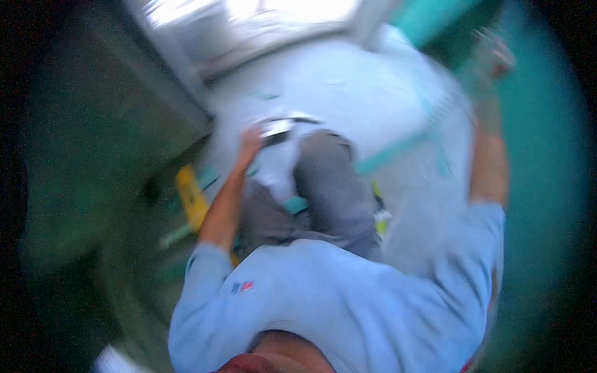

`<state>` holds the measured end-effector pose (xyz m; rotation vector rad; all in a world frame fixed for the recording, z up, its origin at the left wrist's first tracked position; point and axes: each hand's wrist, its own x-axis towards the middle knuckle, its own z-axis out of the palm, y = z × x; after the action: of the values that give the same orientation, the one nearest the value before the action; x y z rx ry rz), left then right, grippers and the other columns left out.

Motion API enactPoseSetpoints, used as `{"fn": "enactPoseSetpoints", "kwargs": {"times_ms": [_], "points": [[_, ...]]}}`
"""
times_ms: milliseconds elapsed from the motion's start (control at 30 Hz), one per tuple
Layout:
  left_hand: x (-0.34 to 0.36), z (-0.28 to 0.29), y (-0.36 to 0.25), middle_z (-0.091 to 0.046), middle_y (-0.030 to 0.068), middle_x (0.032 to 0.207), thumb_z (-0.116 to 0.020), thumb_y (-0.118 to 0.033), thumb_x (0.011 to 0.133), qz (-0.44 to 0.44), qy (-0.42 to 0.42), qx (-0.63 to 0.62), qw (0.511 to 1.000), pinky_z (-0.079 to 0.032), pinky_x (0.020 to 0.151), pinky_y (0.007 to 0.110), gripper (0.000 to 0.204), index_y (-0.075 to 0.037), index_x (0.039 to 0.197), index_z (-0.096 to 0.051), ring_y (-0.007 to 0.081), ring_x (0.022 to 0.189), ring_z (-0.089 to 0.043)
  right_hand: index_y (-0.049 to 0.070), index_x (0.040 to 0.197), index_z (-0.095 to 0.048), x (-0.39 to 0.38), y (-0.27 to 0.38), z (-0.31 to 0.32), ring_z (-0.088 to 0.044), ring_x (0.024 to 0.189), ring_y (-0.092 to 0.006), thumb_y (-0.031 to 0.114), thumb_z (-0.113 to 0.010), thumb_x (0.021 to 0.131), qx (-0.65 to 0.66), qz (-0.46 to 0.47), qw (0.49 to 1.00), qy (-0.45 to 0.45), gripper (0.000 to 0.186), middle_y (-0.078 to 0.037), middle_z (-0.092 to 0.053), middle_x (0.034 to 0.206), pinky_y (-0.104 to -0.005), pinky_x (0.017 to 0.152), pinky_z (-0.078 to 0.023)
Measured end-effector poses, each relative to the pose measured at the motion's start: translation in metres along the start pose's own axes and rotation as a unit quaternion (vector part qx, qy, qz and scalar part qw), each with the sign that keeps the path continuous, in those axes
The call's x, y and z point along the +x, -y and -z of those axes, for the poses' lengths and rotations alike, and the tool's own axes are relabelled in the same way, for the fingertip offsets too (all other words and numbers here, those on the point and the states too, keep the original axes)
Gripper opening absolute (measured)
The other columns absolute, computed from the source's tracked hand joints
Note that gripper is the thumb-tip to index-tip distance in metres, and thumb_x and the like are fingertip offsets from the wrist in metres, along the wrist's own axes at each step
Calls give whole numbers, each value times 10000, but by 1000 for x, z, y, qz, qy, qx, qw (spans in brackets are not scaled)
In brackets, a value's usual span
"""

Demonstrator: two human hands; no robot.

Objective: Apply drywall compound and install a plastic corner bead to a wall corner.

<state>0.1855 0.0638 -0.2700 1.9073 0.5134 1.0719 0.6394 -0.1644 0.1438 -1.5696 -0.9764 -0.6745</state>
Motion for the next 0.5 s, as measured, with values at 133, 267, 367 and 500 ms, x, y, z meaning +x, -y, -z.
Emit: {"fn": "enactPoseSetpoints", "kwargs": {"times_ms": [133,267,367,500], "points": [[45,5,-70,-570,221,955,-477,-294,829,241,35,1,970,-432,768,428,332,1,951,-564,373,891,-549,-153,987,-476,45,7,-40,-595,865,-298,104,-478,863,189,-146,971,-29,285,-241,-562,976,-376,798,-518],[55,6,-89,-587,197,959,-499,-311,814,248,27,66,966,-439,787,406,359,-22,1021,-557,344,903,-558,-121,1163,-364,70,77,-112,-542,980,-345,172,-375,897,221,-129,967,7,396,-297,-473,1106,-471,853,-469],[64,-17,-90,-562,182,1053,-499,-349,819,218,49,76,972,-419,844,390,444,-29,1128,-504,321,991,-525,-90,1169,-357,77,137,-148,-452,1079,-390,199,-338,882,242,-200,946,75,408,-297,-420,1153,-528,947,-371],[79,-53,-101,-439,217,1221,-504,-427,821,142,54,102,983,-303,964,424,631,0,1261,-355,370,1133,-393,-94,1283,-147,85,153,-208,-371,1132,-451,56,-345,881,400,-105,897,158,472,-300,-264,1292,-558,960,-345]]}}
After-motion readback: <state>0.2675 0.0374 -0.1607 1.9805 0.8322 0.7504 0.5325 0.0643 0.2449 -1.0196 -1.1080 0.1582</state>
